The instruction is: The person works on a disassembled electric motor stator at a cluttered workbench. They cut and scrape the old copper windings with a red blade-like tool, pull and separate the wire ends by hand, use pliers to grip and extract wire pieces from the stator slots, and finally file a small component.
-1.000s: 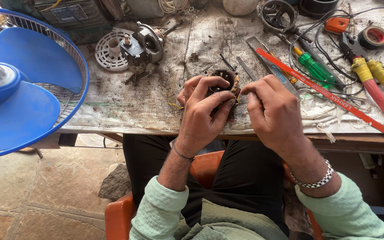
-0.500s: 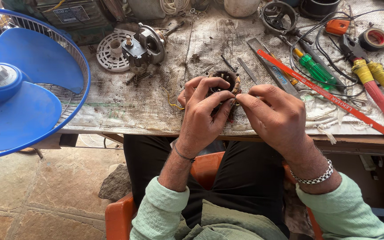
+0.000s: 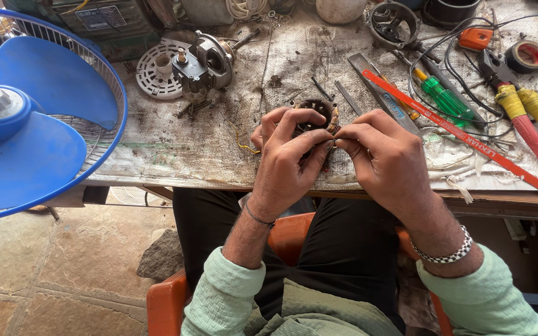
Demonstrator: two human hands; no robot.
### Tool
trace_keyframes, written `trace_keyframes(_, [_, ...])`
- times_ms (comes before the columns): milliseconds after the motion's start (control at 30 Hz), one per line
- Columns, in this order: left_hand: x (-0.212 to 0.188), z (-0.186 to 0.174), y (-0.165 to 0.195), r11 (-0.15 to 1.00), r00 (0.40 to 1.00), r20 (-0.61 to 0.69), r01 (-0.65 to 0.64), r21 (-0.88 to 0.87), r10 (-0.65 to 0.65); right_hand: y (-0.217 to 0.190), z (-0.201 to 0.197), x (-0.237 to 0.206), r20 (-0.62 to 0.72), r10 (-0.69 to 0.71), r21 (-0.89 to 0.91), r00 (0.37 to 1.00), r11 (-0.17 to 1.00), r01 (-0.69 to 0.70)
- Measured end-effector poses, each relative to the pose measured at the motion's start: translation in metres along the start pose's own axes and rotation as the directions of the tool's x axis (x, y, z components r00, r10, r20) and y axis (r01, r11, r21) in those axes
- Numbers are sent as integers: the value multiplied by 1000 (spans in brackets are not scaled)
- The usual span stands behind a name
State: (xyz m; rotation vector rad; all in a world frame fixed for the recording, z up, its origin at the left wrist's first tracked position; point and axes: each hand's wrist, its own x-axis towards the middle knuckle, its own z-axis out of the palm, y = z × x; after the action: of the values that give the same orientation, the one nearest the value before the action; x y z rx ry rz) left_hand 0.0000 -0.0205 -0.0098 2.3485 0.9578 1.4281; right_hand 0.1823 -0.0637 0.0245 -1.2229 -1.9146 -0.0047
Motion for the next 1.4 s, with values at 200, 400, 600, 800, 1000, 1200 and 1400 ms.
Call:
trace_keyframes(200, [0, 2, 1, 1000, 1000, 21, -3, -2, 3, 1, 3, 0, 111, 169, 30, 979, 984, -173])
trace_keyframes(400, [-1, 0, 2, 999, 1000, -1, 8, 39, -8, 7, 0, 2, 47, 83, 99, 995, 991, -87])
trace_keyframes(600, [0, 0, 3, 999, 1000, -6, 16, 39, -16, 6, -4, 2, 6, 24, -47, 1000, 999, -23])
trace_keyframes(800, [-1, 0, 1, 999, 1000, -4, 4, 51, -4, 5, -1, -2, -43, -225, -202, 973, 956, 212])
trace_keyframes(1000, [-1, 2, 0, 1000, 1000, -5, 9, 25, -9, 8, -1, -5, -47, -218, -222, 975, 954, 203])
trace_keyframes(1200, [-2, 2, 0, 1000, 1000, -19, 14, 13, -14, 7, -5, -3, -72, -68, -17, 995, 998, 67])
trace_keyframes(1400, [-2, 1, -1, 1000, 1000, -13, 23, 20, -23, 4, -4, -4, -116, -177, -138, 977, 977, 160])
